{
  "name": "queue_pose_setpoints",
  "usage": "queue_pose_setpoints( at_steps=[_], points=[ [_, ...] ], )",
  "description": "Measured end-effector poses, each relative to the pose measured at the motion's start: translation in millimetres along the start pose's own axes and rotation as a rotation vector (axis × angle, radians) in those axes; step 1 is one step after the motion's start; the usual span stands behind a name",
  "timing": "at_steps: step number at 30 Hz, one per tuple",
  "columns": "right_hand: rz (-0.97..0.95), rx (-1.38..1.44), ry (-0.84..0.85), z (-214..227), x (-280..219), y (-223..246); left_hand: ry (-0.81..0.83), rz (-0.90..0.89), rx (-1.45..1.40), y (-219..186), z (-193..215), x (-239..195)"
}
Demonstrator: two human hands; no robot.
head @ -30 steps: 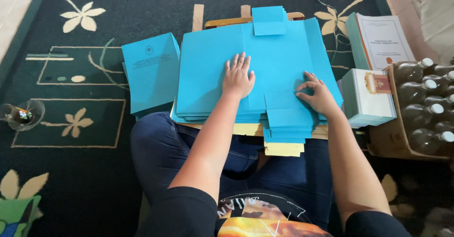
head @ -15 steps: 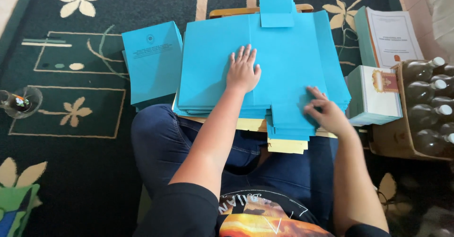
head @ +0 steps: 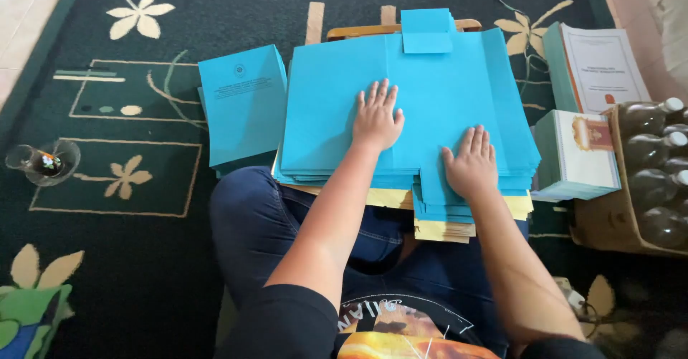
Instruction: Sorting and stacking blue paper folders on a rug.
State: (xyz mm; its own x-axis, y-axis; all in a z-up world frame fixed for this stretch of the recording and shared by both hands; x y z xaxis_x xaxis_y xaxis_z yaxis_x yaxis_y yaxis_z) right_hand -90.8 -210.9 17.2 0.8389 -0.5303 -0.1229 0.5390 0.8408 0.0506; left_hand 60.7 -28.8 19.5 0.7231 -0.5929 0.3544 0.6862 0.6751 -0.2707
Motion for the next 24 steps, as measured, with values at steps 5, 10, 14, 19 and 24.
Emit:
queue_pose_setpoints(
  at_steps=[5,10,14,19,24],
  points=[
    [-0.032,-0.051,-0.027,1.4,14.9,14.9,0.07,0.001,0.013,-4.6,-1.8,-3.0],
    [-0.133,-0.032,-0.047,12.0,80.8,34.3,0.143,-0.025,0.058,-9.6,3.7,-0.6],
    [-0.099,-0.028,-0.062,14.1,131.3,79.9,0.167,-0.023,0.047,-8.1,1.3,-0.5],
    [-0.081,0.032,-0.026,21.7,189.5,117.7,0.165,-0.02,0.031,-7.6,5.5,1.7],
    [-0.087,0.098,0.094,25.0,239.0,136.5,0.044,-0.03,0.104,2.3,-16.3,7.8]
  ],
)
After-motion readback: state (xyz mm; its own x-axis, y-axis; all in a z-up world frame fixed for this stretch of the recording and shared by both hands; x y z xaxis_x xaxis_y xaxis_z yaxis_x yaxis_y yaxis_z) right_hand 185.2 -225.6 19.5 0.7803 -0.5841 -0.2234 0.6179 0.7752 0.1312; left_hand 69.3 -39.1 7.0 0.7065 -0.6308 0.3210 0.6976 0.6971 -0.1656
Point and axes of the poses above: each hand's wrist, its own x-axis towards the middle knuckle, its own z-axis out of the back of the hand, y = z × x, the point moved 7 cm from there along x, towards the middle knuckle, and after that the axes turned 14 degrees about -z, right-handed, at the moved point
